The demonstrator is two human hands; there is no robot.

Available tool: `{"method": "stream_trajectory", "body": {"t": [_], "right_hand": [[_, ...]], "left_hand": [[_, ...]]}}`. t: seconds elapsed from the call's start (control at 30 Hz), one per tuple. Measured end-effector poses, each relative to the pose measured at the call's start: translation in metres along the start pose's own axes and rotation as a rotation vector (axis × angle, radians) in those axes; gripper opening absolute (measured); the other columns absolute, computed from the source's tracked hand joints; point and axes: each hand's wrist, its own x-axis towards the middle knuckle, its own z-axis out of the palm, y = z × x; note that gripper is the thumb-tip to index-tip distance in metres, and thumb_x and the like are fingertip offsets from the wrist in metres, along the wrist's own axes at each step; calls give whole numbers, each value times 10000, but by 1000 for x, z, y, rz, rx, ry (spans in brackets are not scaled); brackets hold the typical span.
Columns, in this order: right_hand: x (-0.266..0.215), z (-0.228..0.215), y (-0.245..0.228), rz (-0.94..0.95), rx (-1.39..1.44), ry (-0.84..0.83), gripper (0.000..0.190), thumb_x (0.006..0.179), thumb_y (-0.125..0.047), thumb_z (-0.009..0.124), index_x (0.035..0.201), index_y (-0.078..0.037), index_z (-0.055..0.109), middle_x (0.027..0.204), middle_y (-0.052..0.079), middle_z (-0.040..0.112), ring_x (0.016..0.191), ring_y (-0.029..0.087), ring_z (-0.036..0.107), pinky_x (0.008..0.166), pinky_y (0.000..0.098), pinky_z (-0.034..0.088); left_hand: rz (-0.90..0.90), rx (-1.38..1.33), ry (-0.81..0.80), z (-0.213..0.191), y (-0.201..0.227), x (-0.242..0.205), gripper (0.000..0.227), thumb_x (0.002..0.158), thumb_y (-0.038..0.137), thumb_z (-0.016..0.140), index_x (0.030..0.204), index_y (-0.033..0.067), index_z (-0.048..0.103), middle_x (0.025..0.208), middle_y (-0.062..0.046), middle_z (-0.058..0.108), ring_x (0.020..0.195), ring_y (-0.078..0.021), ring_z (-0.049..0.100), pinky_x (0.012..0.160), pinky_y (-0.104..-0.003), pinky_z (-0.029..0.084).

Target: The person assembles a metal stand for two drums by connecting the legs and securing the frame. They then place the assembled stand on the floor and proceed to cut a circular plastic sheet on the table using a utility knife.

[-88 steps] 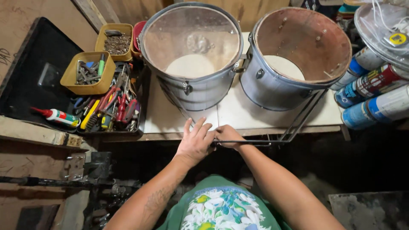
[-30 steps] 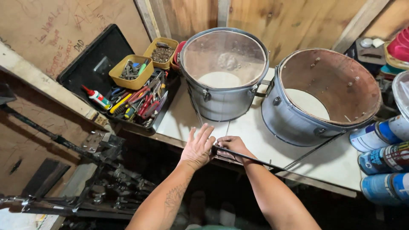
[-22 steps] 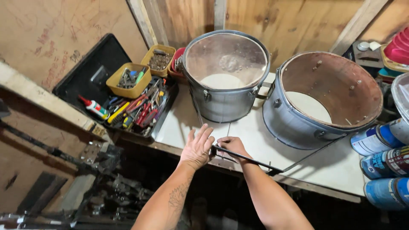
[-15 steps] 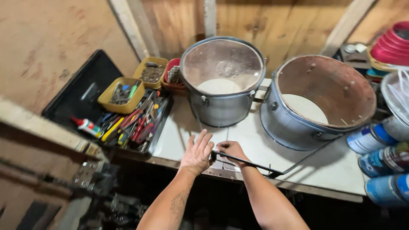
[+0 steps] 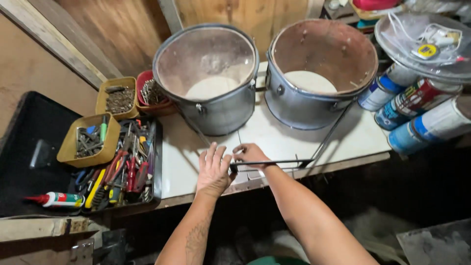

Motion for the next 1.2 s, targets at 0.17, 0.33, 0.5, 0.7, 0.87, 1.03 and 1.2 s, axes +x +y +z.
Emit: {"method": "stream_trajectory", "body": {"t": [0.17, 0.33, 0.5, 0.7, 0.87, 1.03, 1.2], "right_hand": [[-10, 0, -15, 172, 201, 62, 311, 855, -192, 684, 1133, -65, 739, 800, 165, 753, 614, 196, 709, 511, 275, 567], [-33, -4, -39, 232, 303, 81, 304, 844, -99, 650, 1113, 23, 723, 709, 214, 685, 478, 229, 638, 389, 290, 505], [0, 1, 9, 226, 324, 94, 391, 786, -68, 664, 1162, 22, 717, 719, 210, 693, 469, 209, 617, 413, 299, 536], [-37, -2, -41, 118, 218, -3, 447, 703, -52, 728, 1143, 30, 738, 702, 213, 694, 475, 198, 630, 436, 267, 533], [-36, -3, -39, 106, 245, -5, 455, 726, -62, 741, 1167, 48, 722, 722, 205, 699, 475, 181, 592, 445, 258, 522], [-33, 1, -25, 146, 354, 49, 384, 775, -59, 646, 1141, 15, 736, 706, 181, 716, 409, 181, 572, 399, 271, 507], [-34, 6, -14, 176, 277, 79, 386, 844, -85, 604, 1202, 5, 716, 791, 183, 732, 412, 145, 546, 436, 263, 455]], "left_hand": [[-52, -12, -89, 4, 5, -4, 943, 453, 459, 942, 1202, 193, 433, 1428, -79, 476, 1442, -376, 412, 1109, -553, 409], [-50, -33, -96, 0, 8, -5, 965, 447, 438, 965, 1199, 188, 414, 1432, -92, 461, 1456, -398, 387, 1112, -554, 411], [-52, -29, -68, 0, 8, -9, 965, 425, 422, 974, 1173, 192, 409, 1400, -83, 468, 1446, -403, 396, 1103, -534, 430], [-49, -51, -101, -4, 6, -4, 953, 447, 400, 969, 1189, 186, 410, 1415, -93, 450, 1460, -417, 365, 1126, -532, 404], [-60, -34, -105, -2, 6, -5, 962, 433, 406, 972, 1189, 188, 418, 1416, -90, 461, 1455, -412, 378, 1129, -532, 403], [-61, -28, -71, 3, 11, -19, 914, 477, 393, 959, 1180, 179, 414, 1422, -104, 466, 1442, -431, 395, 1109, -543, 411], [-55, -39, -54, 5, 14, -29, 874, 514, 378, 939, 1179, 180, 408, 1423, -118, 468, 1439, -443, 389, 1108, -572, 410]]}}
